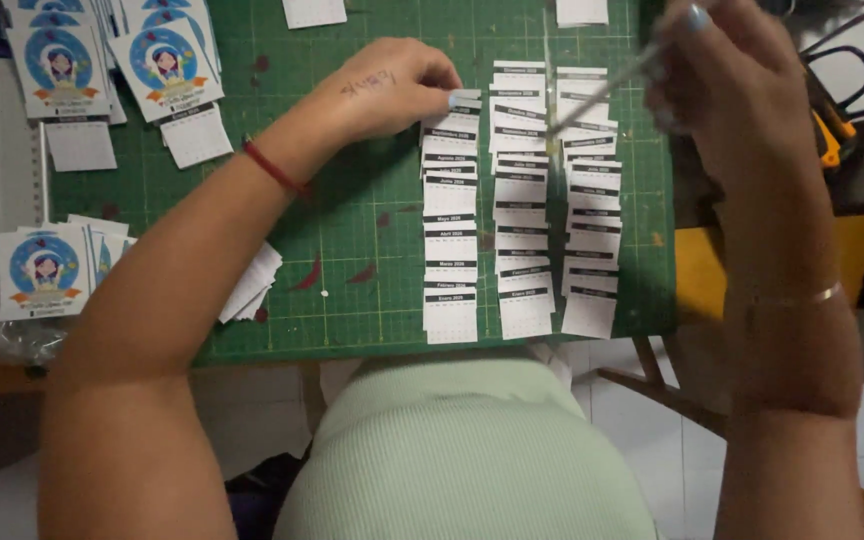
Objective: Organizing and sorting small printed calendar cards into columns on a cutting mat.
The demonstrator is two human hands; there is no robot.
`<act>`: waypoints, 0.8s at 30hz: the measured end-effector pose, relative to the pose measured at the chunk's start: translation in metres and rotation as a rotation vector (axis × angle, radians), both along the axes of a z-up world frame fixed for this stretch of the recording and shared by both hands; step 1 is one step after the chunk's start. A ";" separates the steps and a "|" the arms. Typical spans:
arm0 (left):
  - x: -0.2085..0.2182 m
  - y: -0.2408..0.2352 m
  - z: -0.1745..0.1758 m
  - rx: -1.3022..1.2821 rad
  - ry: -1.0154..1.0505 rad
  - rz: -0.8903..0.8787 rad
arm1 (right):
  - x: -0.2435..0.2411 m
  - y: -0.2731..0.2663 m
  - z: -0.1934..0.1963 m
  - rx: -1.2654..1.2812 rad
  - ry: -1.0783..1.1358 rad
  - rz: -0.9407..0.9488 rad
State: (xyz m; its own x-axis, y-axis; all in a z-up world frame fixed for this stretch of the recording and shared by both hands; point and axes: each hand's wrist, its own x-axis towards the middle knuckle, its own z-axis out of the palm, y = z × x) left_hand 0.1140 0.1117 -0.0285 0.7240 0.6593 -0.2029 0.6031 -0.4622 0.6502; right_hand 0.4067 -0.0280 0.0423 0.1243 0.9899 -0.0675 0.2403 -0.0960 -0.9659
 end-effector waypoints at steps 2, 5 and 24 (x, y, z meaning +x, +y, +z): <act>0.000 -0.006 0.004 -0.064 0.024 0.034 | -0.023 -0.034 0.024 0.037 -0.012 -0.070; -0.001 -0.011 0.007 -0.085 0.050 0.023 | -0.006 -0.065 0.005 0.107 0.015 0.032; -0.017 -0.050 0.013 -0.136 -0.006 -0.004 | -0.075 -0.192 -0.091 0.517 -0.095 0.115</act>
State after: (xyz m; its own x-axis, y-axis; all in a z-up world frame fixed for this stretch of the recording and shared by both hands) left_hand 0.0969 0.0614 -0.0151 0.7278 0.6232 -0.2862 0.5976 -0.3717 0.7104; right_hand 0.3319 -0.2196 -0.0490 -0.0051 0.8985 0.4390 0.3100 0.4188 -0.8535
